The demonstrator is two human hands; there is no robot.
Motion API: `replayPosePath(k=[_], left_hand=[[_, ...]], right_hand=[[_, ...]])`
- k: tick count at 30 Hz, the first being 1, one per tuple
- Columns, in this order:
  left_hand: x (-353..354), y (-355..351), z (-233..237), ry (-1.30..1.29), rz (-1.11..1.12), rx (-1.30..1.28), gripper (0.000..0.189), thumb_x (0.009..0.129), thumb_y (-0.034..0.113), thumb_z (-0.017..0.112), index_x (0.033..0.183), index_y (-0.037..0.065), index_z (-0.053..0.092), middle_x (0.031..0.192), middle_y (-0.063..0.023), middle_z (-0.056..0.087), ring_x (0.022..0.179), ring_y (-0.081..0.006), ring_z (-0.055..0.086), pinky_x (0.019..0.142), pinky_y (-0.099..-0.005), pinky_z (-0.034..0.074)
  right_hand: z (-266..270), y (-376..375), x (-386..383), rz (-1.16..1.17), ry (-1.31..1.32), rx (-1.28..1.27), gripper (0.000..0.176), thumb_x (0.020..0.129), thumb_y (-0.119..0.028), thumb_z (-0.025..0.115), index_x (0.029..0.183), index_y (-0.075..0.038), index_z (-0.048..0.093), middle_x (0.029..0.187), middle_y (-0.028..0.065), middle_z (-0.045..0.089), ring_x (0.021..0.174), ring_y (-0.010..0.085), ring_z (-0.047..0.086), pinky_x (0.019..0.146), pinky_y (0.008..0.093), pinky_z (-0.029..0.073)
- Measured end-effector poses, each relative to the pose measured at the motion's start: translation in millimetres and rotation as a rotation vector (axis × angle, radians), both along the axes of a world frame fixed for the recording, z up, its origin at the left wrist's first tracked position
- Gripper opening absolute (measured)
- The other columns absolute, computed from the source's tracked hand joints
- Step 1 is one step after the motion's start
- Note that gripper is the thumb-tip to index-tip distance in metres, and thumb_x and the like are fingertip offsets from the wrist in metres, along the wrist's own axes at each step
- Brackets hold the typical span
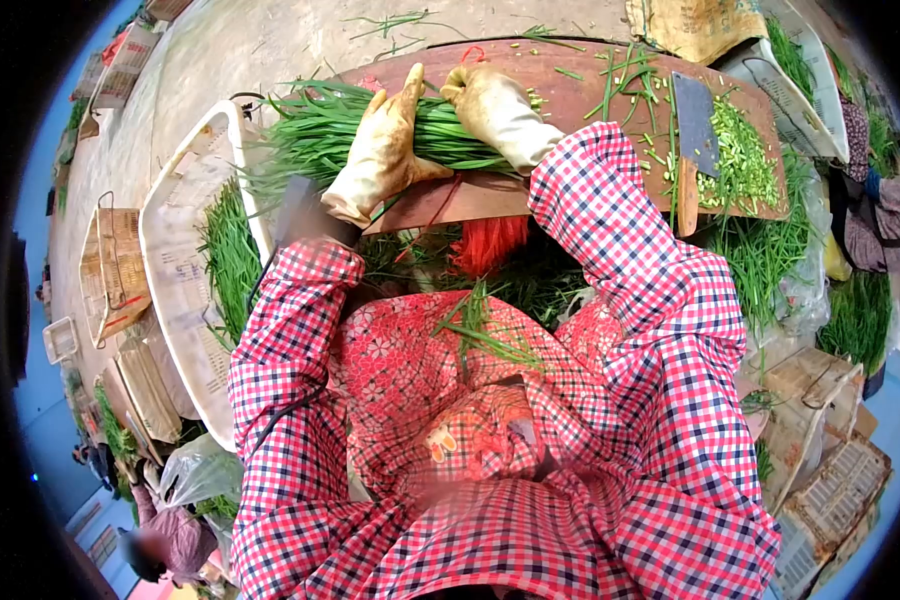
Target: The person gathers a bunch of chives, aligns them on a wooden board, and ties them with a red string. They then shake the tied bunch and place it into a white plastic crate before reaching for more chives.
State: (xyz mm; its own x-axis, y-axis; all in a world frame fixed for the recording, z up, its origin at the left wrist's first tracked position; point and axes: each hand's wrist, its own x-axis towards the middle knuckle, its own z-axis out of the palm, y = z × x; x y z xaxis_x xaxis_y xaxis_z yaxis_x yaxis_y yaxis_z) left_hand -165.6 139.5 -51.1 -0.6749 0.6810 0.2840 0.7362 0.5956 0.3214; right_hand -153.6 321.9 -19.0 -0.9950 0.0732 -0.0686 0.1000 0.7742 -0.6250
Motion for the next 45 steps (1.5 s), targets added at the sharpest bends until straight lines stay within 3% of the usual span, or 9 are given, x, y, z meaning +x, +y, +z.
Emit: replayPosePath(k=[8, 15, 17, 19, 22, 26, 29, 33, 45], left_hand=[[0.1, 1.0, 1.3, 0.06, -0.019, -0.157, 0.111, 0.061, 0.051, 0.084, 0.145, 0.001, 0.031, 0.12, -0.0186, 0.059, 0.115, -0.032, 0.056, 0.109, -0.0433, 0.033], [-0.7, 1.2, -0.9, 0.044, -0.02, -0.158, 0.095, 0.065, 0.05, 0.081, 0.14, 0.005, 0.042, 0.119, -0.0169, 0.061, 0.112, -0.0311, 0.057, 0.108, -0.043, 0.034], [-0.8, 1.0, -2.7, 0.059, -0.018, -0.141, 0.093, 0.065, 0.048, 0.082, 0.139, 0.005, 0.043, 0.118, -0.0169, 0.062, 0.112, -0.0312, 0.057, 0.108, -0.0431, 0.034], [-1.7, 2.8, -2.5, 0.041, -0.015, -0.149, 0.091, 0.065, 0.046, 0.082, 0.138, 0.005, 0.044, 0.117, -0.0171, 0.062, 0.112, -0.0313, 0.058, 0.107, -0.0434, 0.035], [-1.4, 1.5, 3.9, -0.01, -0.032, -0.146, 0.088, 0.066, 0.044, 0.082, 0.136, 0.004, 0.046, 0.114, -0.018, 0.064, 0.111, -0.0321, 0.059, 0.105, -0.0442, 0.036], [-7.5, -1.6, 4.7, -0.017, -0.086, -0.124, 0.083, 0.067, 0.041, 0.082, 0.133, 0.002, 0.048, 0.109, -0.0202, 0.065, 0.107, -0.0339, 0.06, 0.099, -0.0419, 0.041], [-9.4, -1.5, 5.0, 0.008, -0.104, -0.053, 0.071, 0.066, 0.04, 0.083, 0.119, 0.003, 0.055, 0.096, -0.0189, 0.068, 0.094, -0.0351, 0.065, 0.091, -0.0447, 0.045], [-16.1, -1.7, 11.4, -0.091, -0.126, -0.109, 0.079, 0.064, 0.036, 0.084, 0.128, 0.002, 0.052, 0.102, -0.0218, 0.066, 0.1, -0.0375, 0.061, 0.091, -0.0435, 0.046], [-4.0, 3.8, 1.0, 0.053, 0.026, -0.214, 0.103, 0.059, 0.048, 0.085, 0.14, 0.004, 0.039, 0.122, -0.0161, 0.06, 0.116, -0.0292, 0.056, 0.104, -0.0449, 0.037]], right_hand=[[-5.9, 26.9, 8.0, 0.021, 0.162, -0.654, 0.017, 0.096, -0.017, 0.059, 0.093, -0.001, 0.063, 0.08, 0.0024, 0.066, 0.078, 0.0102, 0.061, 0.07, 0.0262, 0.05], [4.2, 86.5, 23.9, -0.097, 0.182, -0.593, 0.019, 0.1, -0.024, 0.053, 0.099, -0.006, 0.06, 0.085, 0.004, 0.063, 0.072, 0.0107, 0.059, 0.066, 0.0246, 0.052], [34.2, 105.9, 42.7, -0.245, 0.012, -0.314, 0.017, 0.1, -0.021, 0.052, 0.101, -0.007, 0.062, 0.089, 0.0063, 0.067, 0.078, 0.0139, 0.064, 0.068, 0.0254, 0.054], [43.6, 132.2, 54.1, -0.146, -0.108, 0.582, 0.013, 0.096, -0.013, 0.055, 0.103, -0.007, 0.063, 0.091, 0.0094, 0.068, 0.08, 0.0197, 0.067, 0.071, 0.0293, 0.055], [31.8, 154.7, 91.5, 0.222, 0.368, 1.174, 0.019, 0.086, -0.007, 0.057, 0.105, -0.006, 0.063, 0.095, 0.0136, 0.068, 0.083, 0.0271, 0.067, 0.073, 0.0349, 0.055], [15.7, 49.9, 116.3, 0.621, 0.585, 0.363, 0.034, 0.08, 0.002, 0.05, 0.112, -0.005, 0.062, 0.106, 0.013, 0.067, 0.089, 0.0312, 0.066, 0.075, 0.0393, 0.055], [-10.8, -14.1, 110.2, 0.805, 0.27, 0.567, 0.043, 0.088, -0.006, 0.048, 0.13, -0.01, 0.053, 0.13, 0.0089, 0.057, 0.1, 0.0268, 0.063, 0.079, 0.0405, 0.054], [-65.6, -14.3, 93.2, 0.917, 0.41, 0.501, 0.027, 0.078, -0.01, 0.056, 0.104, -0.009, 0.061, 0.102, 0.0057, 0.062, 0.092, 0.0253, 0.063, 0.075, 0.038, 0.052], [-58.9, 33.0, 115.1, 0.84, 0.461, 0.528, 0.014, 0.074, -0.01, 0.058, 0.088, -0.008, 0.061, 0.083, 0.0077, 0.061, 0.081, 0.0265, 0.063, 0.069, 0.0391, 0.051]])
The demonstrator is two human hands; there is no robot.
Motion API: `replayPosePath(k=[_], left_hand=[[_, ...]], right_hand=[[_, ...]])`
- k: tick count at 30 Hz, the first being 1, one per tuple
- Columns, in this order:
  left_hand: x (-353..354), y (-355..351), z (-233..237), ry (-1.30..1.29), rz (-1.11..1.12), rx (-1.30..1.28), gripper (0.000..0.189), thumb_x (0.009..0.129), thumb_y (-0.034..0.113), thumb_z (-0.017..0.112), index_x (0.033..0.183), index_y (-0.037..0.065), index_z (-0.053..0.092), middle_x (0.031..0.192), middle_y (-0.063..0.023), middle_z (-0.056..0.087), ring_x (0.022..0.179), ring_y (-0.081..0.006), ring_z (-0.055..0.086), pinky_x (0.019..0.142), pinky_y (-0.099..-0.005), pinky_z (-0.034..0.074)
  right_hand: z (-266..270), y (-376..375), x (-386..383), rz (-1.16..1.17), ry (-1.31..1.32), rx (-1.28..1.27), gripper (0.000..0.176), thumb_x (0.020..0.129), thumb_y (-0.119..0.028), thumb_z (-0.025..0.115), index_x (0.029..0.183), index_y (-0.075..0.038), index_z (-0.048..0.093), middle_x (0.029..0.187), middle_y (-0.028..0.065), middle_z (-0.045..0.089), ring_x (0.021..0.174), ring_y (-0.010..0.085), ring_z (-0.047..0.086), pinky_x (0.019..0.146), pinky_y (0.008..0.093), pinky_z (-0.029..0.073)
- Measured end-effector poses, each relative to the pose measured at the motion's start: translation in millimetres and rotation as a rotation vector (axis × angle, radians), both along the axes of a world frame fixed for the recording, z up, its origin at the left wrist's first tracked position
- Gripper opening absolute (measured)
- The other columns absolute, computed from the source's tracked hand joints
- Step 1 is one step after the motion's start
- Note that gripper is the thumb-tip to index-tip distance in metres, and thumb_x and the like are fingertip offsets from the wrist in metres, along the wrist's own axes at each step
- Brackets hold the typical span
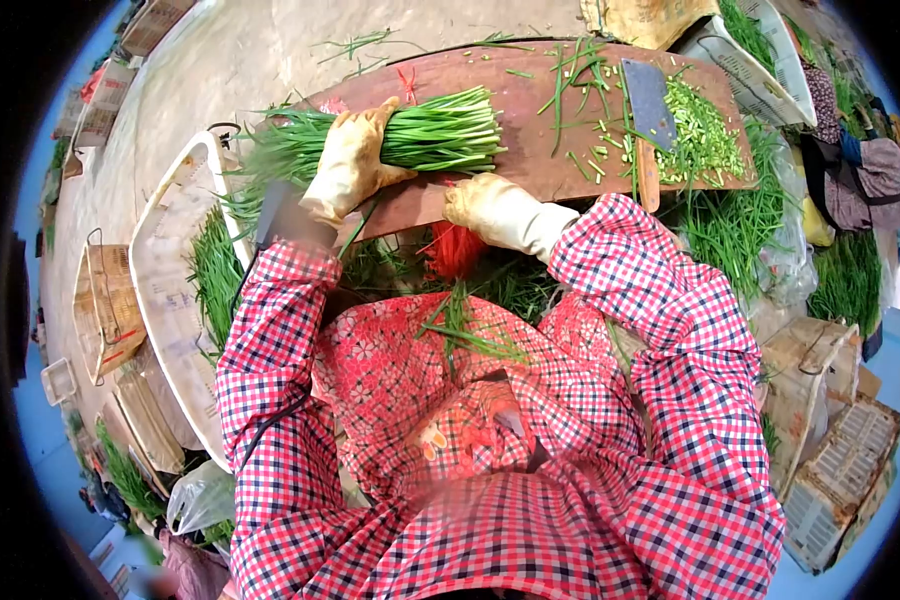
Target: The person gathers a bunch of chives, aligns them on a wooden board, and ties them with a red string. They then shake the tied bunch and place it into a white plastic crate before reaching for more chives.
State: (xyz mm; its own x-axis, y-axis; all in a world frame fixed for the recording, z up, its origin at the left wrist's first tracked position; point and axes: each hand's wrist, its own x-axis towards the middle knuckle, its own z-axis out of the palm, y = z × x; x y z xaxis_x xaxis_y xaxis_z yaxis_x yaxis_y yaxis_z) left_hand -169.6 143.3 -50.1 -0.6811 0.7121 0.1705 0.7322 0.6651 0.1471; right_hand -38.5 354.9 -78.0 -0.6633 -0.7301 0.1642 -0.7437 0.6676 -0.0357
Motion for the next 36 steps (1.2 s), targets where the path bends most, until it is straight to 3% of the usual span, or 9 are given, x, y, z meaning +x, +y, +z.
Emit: replayPosePath(k=[5, 10, 16, 18, 19, 22, 27, 31, 36], left_hand=[[10.2, 0.0, 3.0, 0.092, 0.074, 0.015, 0.122, 0.056, 0.052, 0.085, 0.15, 0.007, 0.023, 0.143, -0.0161, 0.044, 0.137, -0.0312, 0.036, 0.113, -0.0512, 0.024], [19.4, 3.7, 15.9, 0.107, 0.105, -0.07, 0.124, 0.057, 0.05, 0.086, 0.153, 0.011, 0.018, 0.152, -0.0135, 0.034, 0.143, -0.0318, 0.028, 0.116, -0.0529, 0.017], [19.7, 14.5, 26.8, 0.062, 0.089, -0.2, 0.121, 0.061, 0.046, 0.085, 0.153, 0.011, 0.015, 0.155, -0.0131, 0.029, 0.146, -0.0296, 0.021, 0.118, -0.0521, 0.012], [16.9, 16.5, 25.7, 0.065, 0.058, -0.197, 0.122, 0.06, 0.045, 0.086, 0.153, 0.01, 0.015, 0.156, -0.013, 0.028, 0.146, -0.0295, 0.021, 0.118, -0.0519, 0.012], [12.7, 16.0, 22.0, 0.094, 0.032, -0.191, 0.123, 0.059, 0.044, 0.087, 0.153, 0.009, 0.015, 0.155, -0.0133, 0.029, 0.146, -0.0308, 0.021, 0.118, -0.0527, 0.014], [0.7, 15.5, 22.3, 0.045, -0.02, -0.152, 0.124, 0.059, 0.046, 0.086, 0.152, 0.006, 0.016, 0.151, -0.0152, 0.034, 0.145, -0.0316, 0.024, 0.116, -0.0536, 0.019], [-3.6, 13.3, 15.6, 0.011, -0.087, -0.176, 0.117, 0.06, 0.05, 0.084, 0.147, 0.0, 0.024, 0.136, -0.0184, 0.048, 0.134, -0.0313, 0.038, 0.111, -0.0528, 0.027], [-4.0, 14.4, 10.0, 0.004, -0.093, -0.167, 0.103, 0.066, 0.048, 0.081, 0.142, -0.001, 0.033, 0.112, -0.0194, 0.061, 0.112, -0.0315, 0.057, 0.104, -0.0441, 0.039], [-9.5, 12.4, -2.2, 0.066, -0.108, -0.036, 0.092, 0.066, 0.046, 0.082, 0.134, 0.0, 0.042, 0.108, -0.0195, 0.064, 0.106, -0.0332, 0.061, 0.099, -0.0448, 0.043]], right_hand=[[22.8, -7.4, 16.0, -0.095, -0.103, 0.286, 0.027, 0.075, -0.01, 0.061, 0.102, -0.01, 0.062, 0.092, 0.0076, 0.063, 0.085, 0.0273, 0.064, 0.07, 0.0402, 0.05], [91.1, -5.0, -5.5, -0.019, 0.158, -0.103, 0.02, 0.086, -0.015, 0.054, 0.104, -0.008, 0.06, 0.081, 0.0062, 0.063, 0.07, 0.0227, 0.064, 0.058, 0.0375, 0.05], [54.9, -8.2, -96.1, -0.636, 0.135, 0.074, 0.056, 0.103, -0.048, 0.032, 0.138, -0.006, 0.045, 0.123, 0.0146, 0.063, 0.111, 0.0268, 0.062, 0.098, 0.0386, 0.048], [68.0, -39.9, -96.7, -0.812, -0.401, 0.219, 0.056, 0.101, -0.048, 0.036, 0.132, -0.004, 0.051, 0.116, 0.0177, 0.065, 0.104, 0.0299, 0.065, 0.092, 0.0417, 0.051], [31.2, -30.4, -93.7, -0.714, 0.022, 0.065, 0.051, 0.1, -0.048, 0.04, 0.119, -0.005, 0.06, 0.106, 0.0184, 0.068, 0.095, 0.0326, 0.067, 0.082, 0.0432, 0.054], [35.4, -23.0, -111.2, -0.774, -0.23, 0.059, 0.055, 0.098, -0.054, 0.039, 0.116, -0.009, 0.064, 0.111, 0.0143, 0.068, 0.104, 0.032, 0.064, 0.089, 0.0456, 0.05], [3.5, -17.2, -99.7, -0.664, 0.242, 0.022, 0.057, 0.098, -0.056, 0.037, 0.1, -0.009, 0.069, 0.091, 0.0102, 0.07, 0.083, 0.0263, 0.067, 0.073, 0.04, 0.053], [19.5, -20.3, -109.9, -0.749, -0.062, 0.145, 0.058, 0.098, -0.056, 0.037, 0.099, -0.008, 0.069, 0.088, 0.0134, 0.07, 0.083, 0.0264, 0.068, 0.07, 0.0418, 0.053], [48.9, 3.2, -79.9, -0.504, 0.46, -0.236, 0.041, 0.094, -0.046, 0.054, 0.082, -0.009, 0.067, 0.072, 0.0105, 0.063, 0.067, 0.0255, 0.063, 0.06, 0.0383, 0.05]])
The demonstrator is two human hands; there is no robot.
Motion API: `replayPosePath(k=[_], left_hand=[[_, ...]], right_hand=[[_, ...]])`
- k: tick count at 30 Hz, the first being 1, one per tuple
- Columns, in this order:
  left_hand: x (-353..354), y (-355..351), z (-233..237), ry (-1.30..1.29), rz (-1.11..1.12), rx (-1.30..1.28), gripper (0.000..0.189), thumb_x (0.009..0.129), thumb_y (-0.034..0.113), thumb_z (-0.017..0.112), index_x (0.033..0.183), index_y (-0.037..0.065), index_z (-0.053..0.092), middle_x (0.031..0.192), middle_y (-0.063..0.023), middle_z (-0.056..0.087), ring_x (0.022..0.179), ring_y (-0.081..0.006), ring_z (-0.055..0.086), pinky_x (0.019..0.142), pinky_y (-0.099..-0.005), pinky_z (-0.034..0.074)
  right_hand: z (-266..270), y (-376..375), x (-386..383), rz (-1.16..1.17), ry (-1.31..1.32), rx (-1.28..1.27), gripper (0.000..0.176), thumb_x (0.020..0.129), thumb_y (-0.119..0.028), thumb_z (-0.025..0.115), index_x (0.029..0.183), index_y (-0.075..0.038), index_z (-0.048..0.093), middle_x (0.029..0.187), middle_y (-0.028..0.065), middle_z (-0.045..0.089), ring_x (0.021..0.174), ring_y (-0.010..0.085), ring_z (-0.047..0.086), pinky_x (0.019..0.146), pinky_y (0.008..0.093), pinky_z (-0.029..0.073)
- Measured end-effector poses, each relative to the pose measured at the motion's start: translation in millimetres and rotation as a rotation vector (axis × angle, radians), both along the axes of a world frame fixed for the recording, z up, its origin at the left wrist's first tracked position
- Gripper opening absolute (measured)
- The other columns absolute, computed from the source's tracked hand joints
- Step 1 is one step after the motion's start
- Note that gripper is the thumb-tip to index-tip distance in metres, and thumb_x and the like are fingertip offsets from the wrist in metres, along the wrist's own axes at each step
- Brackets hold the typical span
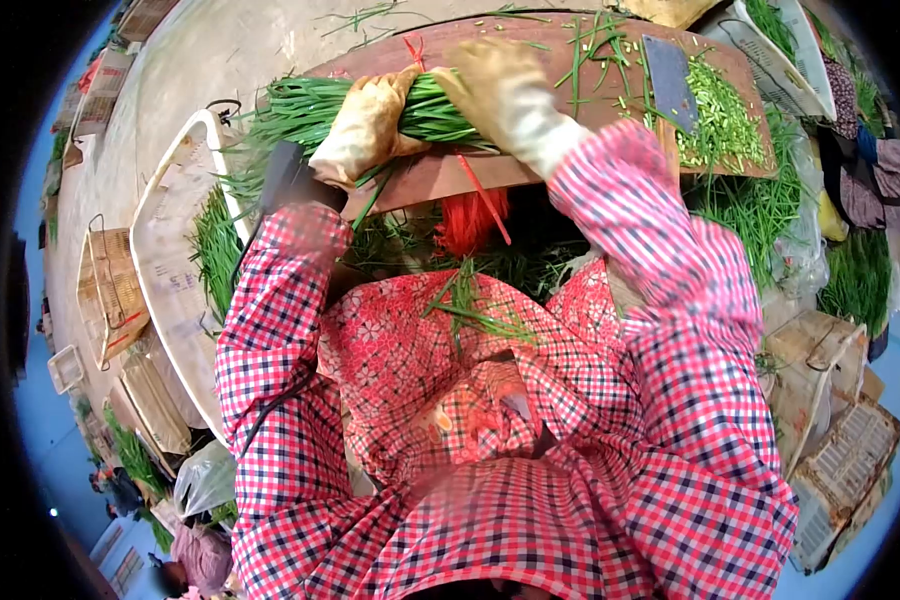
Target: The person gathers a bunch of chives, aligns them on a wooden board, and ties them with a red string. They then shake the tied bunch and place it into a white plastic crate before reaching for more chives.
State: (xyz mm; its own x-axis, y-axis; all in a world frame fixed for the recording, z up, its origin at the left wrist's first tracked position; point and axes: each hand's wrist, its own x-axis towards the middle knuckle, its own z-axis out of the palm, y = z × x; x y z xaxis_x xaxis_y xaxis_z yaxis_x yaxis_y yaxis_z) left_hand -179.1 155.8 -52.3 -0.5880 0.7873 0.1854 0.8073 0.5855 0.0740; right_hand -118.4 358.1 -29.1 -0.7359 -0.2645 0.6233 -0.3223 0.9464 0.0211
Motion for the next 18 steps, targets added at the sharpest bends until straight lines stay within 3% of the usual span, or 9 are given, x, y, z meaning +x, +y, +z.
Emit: replayPosePath(k=[1, 3, 4, 5, 6, 10, 11, 14, 18], left_hand=[[0.2, 0.2, 0.1, -0.023, 0.002, 0.01, 0.094, 0.065, 0.045, 0.083, 0.136, 0.0, 0.041, 0.108, -0.0201, 0.064, 0.105, -0.0341, 0.061, 0.098, -0.0429, 0.044], [0.2, 2.4, 8.1, -0.102, 0.011, -0.011, 0.094, 0.064, 0.042, 0.084, 0.137, 0.0, 0.042, 0.109, -0.0213, 0.063, 0.104, -0.0361, 0.061, 0.095, -0.0409, 0.045], [-0.4, 2.6, 7.8, -0.106, 0.013, -0.001, 0.093, 0.064, 0.042, 0.084, 0.137, 0.0, 0.042, 0.109, -0.0212, 0.064, 0.104, -0.0364, 0.061, 0.094, -0.0412, 0.046], [-1.9, 1.6, 7.1, -0.11, 0.012, 0.004, 0.093, 0.064, 0.041, 0.084, 0.137, 0.0, 0.042, 0.11, -0.0212, 0.064, 0.104, -0.0367, 0.061, 0.094, -0.0415, 0.046], [-3.1, 1.0, 6.3, -0.113, 0.011, 0.008, 0.093, 0.064, 0.04, 0.084, 0.137, 0.0, 0.042, 0.11, -0.0212, 0.064, 0.104, -0.037, 0.06, 0.094, -0.0418, 0.046], [-4.4, 0.3, 3.9, -0.106, 0.017, 0.051, 0.091, 0.065, 0.039, 0.085, 0.136, -0.001, 0.044, 0.106, -0.0212, 0.065, 0.103, -0.0369, 0.062, 0.092, -0.0414, 0.048], [-4.9, 0.4, 5.0, -0.123, 0.022, 0.061, 0.09, 0.065, 0.039, 0.085, 0.135, -0.001, 0.045, 0.105, -0.0209, 0.065, 0.102, -0.0367, 0.062, 0.091, -0.0414, 0.048], [-5.4, 3.7, 4.9, -0.152, 0.052, 0.077, 0.084, 0.064, 0.04, 0.085, 0.128, -0.001, 0.049, 0.102, -0.0199, 0.067, 0.099, -0.0357, 0.064, 0.089, -0.0419, 0.049], [-2.9, 9.9, 6.4, -0.129, 0.103, 0.049, 0.075, 0.063, 0.043, 0.085, 0.116, 0.0, 0.055, 0.099, -0.0197, 0.068, 0.098, -0.0334, 0.065, 0.087, -0.0428, 0.049]], right_hand=[[16.7, 1.0, 28.2, 0.076, 0.161, -0.046, 0.037, 0.093, -0.042, 0.058, 0.077, -0.01, 0.066, 0.066, 0.0091, 0.061, 0.063, 0.0264, 0.061, 0.059, 0.0388, 0.05], [31.5, -7.4, 89.4, -0.112, -0.263, 0.013, 0.036, 0.088, -0.04, 0.067, 0.067, -0.011, 0.062, 0.057, 0.0069, 0.054, 0.053, 0.0246, 0.057, 0.05, 0.0361, 0.046], [23.4, -10.1, 109.8, -0.134, -0.421, 0.047, 0.047, 0.087, -0.05, 0.065, 0.061, -0.011, 0.06, 0.056, 0.0073, 0.056, 0.048, 0.0242, 0.055, 0.044, 0.0356, 0.043], [25.7, -22.4, 122.7, -0.305, -0.736, 0.258, 0.053, 0.086, -0.058, 0.06, 0.064, -0.01, 0.063, 0.058, 0.0099, 0.06, 0.049, 0.0251, 0.059, 0.044, 0.0373, 0.044], [17.0, -31.1, 125.8, -0.382, -0.933, 0.26, 0.056, 0.086, -0.061, 0.057, 0.068, -0.008, 0.065, 0.063, 0.0129, 0.064, 0.055, 0.0276, 0.064, 0.046, 0.0403, 0.047], [-62.3, -25.7, 133.9, -0.227, -0.801, 0.0, 0.032, 0.092, -0.039, 0.056, 0.085, -0.011, 0.069, 0.076, 0.0096, 0.069, 0.07, 0.0298, 0.068, 0.058, 0.0429, 0.052], [-68.3, -32.4, 132.8, -0.19, -0.842, 0.079, 0.019, 0.091, -0.027, 0.054, 0.09, -0.014, 0.068, 0.081, 0.008, 0.07, 0.075, 0.0281, 0.069, 0.061, 0.0417, 0.052], [-60.8, -56.4, 146.1, -0.094, -0.855, 0.047, 0.012, 0.078, -0.013, 0.059, 0.085, -0.016, 0.067, 0.08, 0.0061, 0.07, 0.072, 0.0268, 0.07, 0.055, 0.0399, 0.053], [-53.0, -67.7, 152.8, -0.194, -1.092, 0.163, 0.011, 0.081, -0.018, 0.06, 0.085, -0.012, 0.068, 0.079, 0.0084, 0.07, 0.074, 0.0285, 0.07, 0.059, 0.0433, 0.054]])
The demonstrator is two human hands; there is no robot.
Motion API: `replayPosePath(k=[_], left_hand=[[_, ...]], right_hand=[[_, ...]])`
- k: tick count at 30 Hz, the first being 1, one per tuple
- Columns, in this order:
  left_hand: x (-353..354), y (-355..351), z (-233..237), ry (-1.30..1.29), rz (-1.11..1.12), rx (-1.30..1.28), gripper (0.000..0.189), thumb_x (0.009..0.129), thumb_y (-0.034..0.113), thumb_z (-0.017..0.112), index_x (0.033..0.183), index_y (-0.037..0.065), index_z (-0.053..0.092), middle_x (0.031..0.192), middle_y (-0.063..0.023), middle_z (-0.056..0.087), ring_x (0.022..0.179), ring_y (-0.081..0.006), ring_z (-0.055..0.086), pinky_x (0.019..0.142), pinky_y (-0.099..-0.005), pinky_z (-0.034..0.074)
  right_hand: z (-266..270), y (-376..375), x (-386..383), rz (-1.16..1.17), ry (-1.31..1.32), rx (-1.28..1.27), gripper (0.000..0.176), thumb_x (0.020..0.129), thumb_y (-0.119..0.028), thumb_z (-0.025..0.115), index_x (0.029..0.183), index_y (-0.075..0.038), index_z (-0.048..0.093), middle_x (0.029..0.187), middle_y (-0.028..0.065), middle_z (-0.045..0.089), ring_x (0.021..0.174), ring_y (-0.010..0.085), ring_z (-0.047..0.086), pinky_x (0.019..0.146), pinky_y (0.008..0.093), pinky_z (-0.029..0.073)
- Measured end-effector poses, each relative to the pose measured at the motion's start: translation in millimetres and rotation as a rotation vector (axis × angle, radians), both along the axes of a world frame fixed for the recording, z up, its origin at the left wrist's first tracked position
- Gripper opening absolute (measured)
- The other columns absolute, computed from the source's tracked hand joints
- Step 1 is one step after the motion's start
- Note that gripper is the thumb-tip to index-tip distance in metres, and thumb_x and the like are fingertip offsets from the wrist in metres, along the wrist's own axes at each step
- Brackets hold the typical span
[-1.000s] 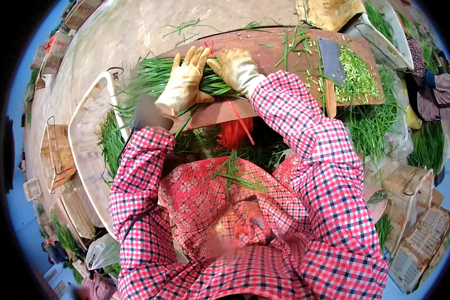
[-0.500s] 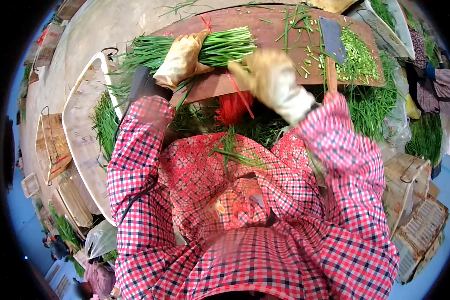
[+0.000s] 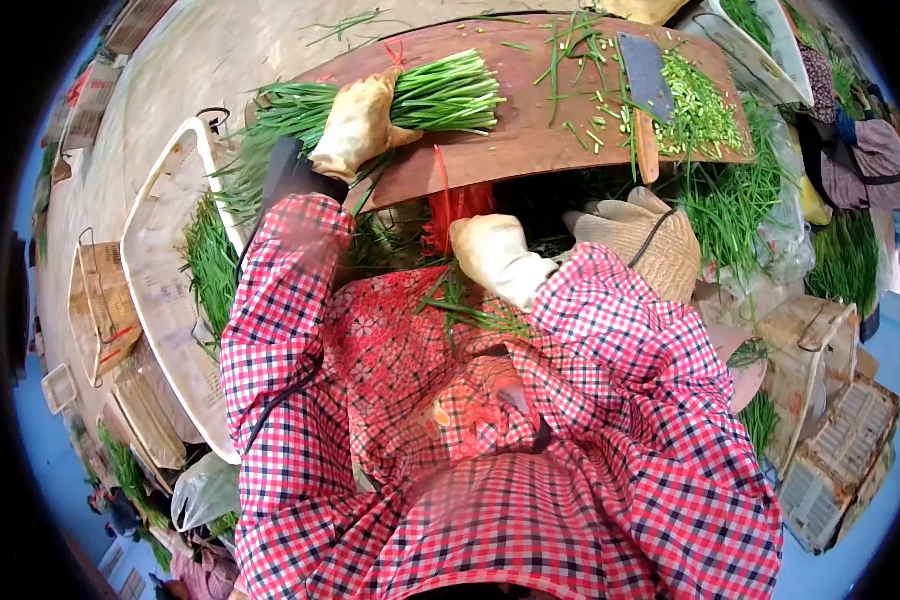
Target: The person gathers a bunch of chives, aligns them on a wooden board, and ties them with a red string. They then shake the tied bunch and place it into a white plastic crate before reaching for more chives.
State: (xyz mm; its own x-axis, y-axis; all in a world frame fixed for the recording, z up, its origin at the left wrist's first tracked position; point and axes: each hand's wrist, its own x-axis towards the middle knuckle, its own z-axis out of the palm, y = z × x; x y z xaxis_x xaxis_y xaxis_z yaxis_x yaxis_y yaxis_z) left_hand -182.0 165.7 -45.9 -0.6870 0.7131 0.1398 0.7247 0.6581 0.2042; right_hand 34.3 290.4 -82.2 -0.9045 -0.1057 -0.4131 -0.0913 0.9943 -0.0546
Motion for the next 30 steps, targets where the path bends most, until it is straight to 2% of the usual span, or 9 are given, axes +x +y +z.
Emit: replayPosePath(k=[3, 8, 12, 15, 19, 21, 24, 27, 30], left_hand=[[1.2, -2.0, -3.0, -0.002, 0.003, -0.013, 0.076, 0.062, 0.043, 0.085, 0.116, -0.001, 0.055, 0.098, -0.02, 0.068, 0.097, -0.0333, 0.066, 0.086, -0.0425, 0.049], [3.0, -3.2, 2.2, -0.023, -0.008, -0.002, 0.083, 0.062, 0.043, 0.085, 0.123, 0.0, 0.051, 0.105, -0.0197, 0.066, 0.102, -0.0337, 0.063, 0.09, -0.0438, 0.046], [3.6, -4.8, 3.8, -0.071, -0.014, 0.053, 0.09, 0.061, 0.037, 0.086, 0.132, -0.001, 0.046, 0.108, -0.0228, 0.064, 0.105, -0.0382, 0.059, 0.092, -0.0436, 0.045], [1.9, -2.6, 6.9, -0.096, 0.001, 0.002, 0.087, 0.061, 0.041, 0.086, 0.128, 0.0, 0.048, 0.108, -0.0196, 0.065, 0.105, -0.0354, 0.061, 0.092, -0.0443, 0.045], [0.9, -0.4, 8.3, -0.12, 0.027, -0.037, 0.084, 0.062, 0.045, 0.084, 0.124, 0.001, 0.05, 0.108, -0.0167, 0.065, 0.104, -0.0337, 0.062, 0.091, -0.0448, 0.046], [0.8, -0.2, 9.9, -0.123, 0.037, -0.05, 0.082, 0.063, 0.045, 0.084, 0.124, 0.001, 0.051, 0.107, -0.0164, 0.065, 0.103, -0.0335, 0.063, 0.091, -0.0447, 0.046], [3.7, 0.4, 9.3, -0.102, 0.038, -0.049, 0.08, 0.063, 0.045, 0.084, 0.122, 0.002, 0.052, 0.108, -0.0165, 0.065, 0.104, -0.033, 0.062, 0.091, -0.0444, 0.046], [3.2, -2.2, 4.8, -0.065, 0.024, -0.02, 0.079, 0.063, 0.045, 0.084, 0.121, 0.003, 0.052, 0.109, -0.0179, 0.065, 0.107, -0.0327, 0.061, 0.092, -0.044, 0.045], [2.6, -2.9, 5.8, -0.102, 0.027, 0.008, 0.077, 0.061, 0.042, 0.085, 0.119, 0.003, 0.053, 0.107, -0.019, 0.066, 0.105, -0.0331, 0.062, 0.092, -0.045, 0.046]], right_hand=[[42.4, 17.2, 3.0, -0.256, 0.409, -0.299, 0.035, 0.09, -0.041, 0.059, 0.081, -0.009, 0.067, 0.073, 0.0158, 0.067, 0.067, 0.0336, 0.066, 0.058, 0.0437, 0.052], [27.1, 22.8, -18.0, -0.519, 0.178, -0.444, 0.059, 0.087, -0.063, 0.055, 0.089, -0.006, 0.069, 0.081, 0.0199, 0.068, 0.079, 0.0339, 0.067, 0.071, 0.0424, 0.053], [-20.0, 14.2, -26.6, -0.871, -0.059, -1.261, 0.031, 0.094, -0.031, 0.061, 0.089, -0.001, 0.068, 0.069, 0.0105, 0.067, 0.071, 0.0254, 0.066, 0.068, 0.0397, 0.052], [29.6, 8.4, -26.1, -0.839, -0.147, -1.072, 0.024, 0.096, -0.02, 0.055, 0.102, 0.002, 0.065, 0.086, 0.0111, 0.069, 0.084, 0.0184, 0.065, 0.075, 0.0362, 0.051], [-67.4, 17.0, -21.7, -0.87, -0.232, -1.589, 0.041, 0.096, -0.019, 0.045, 0.125, 0.01, 0.049, 0.12, 0.0184, 0.059, 0.113, 0.0245, 0.056, 0.098, 0.0329, 0.042], [-86.9, 13.6, -15.6, -0.901, -0.253, -1.84, 0.042, 0.095, -0.021, 0.048, 0.126, 0.007, 0.05, 0.121, 0.0182, 0.06, 0.111, 0.0258, 0.058, 0.091, 0.0334, 0.044], [18.8, 15.0, -27.2, -0.241, -0.106, -0.556, 0.036, 0.094, -0.033, 0.056, 0.114, -0.004, 0.064, 0.105, 0.0179, 0.068, 0.094, 0.0278, 0.067, 0.079, 0.0353, 0.052], [37.1, 49.1, -7.8, -0.098, -0.074, -0.521, 0.041, 0.092, -0.043, 0.06, 0.108, -0.007, 0.069, 0.1, 0.0152, 0.07, 0.087, 0.03, 0.068, 0.078, 0.0369, 0.054], [92.1, 95.6, 16.2, -0.313, 0.007, -0.639, 0.033, 0.095, -0.031, 0.06, 0.112, -0.005, 0.069, 0.103, 0.0101, 0.071, 0.092, 0.0175, 0.067, 0.081, 0.0294, 0.053]])
